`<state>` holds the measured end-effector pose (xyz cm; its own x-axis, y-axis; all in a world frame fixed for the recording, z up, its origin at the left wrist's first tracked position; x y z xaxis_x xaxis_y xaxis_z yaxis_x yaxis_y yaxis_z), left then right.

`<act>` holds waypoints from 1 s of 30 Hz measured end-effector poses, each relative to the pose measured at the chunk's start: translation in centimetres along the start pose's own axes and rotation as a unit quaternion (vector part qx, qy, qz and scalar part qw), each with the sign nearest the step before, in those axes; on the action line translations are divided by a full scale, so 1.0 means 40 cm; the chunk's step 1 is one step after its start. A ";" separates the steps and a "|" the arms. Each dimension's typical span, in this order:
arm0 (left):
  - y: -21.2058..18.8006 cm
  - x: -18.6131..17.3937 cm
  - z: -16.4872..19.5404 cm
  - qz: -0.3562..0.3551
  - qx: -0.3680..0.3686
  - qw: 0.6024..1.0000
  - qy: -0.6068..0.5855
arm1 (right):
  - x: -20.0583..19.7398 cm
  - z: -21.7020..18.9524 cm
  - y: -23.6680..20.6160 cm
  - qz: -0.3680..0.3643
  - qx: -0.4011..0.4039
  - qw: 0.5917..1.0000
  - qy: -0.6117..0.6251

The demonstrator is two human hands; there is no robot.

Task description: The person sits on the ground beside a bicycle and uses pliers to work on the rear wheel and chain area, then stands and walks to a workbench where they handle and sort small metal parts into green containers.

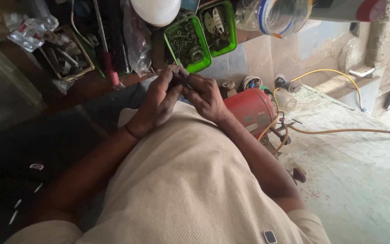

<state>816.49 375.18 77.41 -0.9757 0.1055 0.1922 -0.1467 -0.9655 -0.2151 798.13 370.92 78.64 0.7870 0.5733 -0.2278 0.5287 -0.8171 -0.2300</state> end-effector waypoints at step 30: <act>0.059 -0.052 -0.038 0.086 -0.185 0.969 -0.136 | -0.034 -0.033 0.043 0.082 -0.026 0.988 -0.126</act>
<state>817.92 373.05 75.06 -0.9195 -0.1640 0.3573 -0.0839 -0.8060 -0.5860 798.37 368.67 79.81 0.7630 0.4245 -0.4874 0.4218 -0.8984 -0.1223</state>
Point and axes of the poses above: each hand's wrist, its own y-axis towards the middle knuckle, its own x-axis out of the palm, z = x × y, the point moved 1 cm from there along y, towards the middle knuckle, and after that the axes turned 3 degrees about z, right-handed, at the moved point
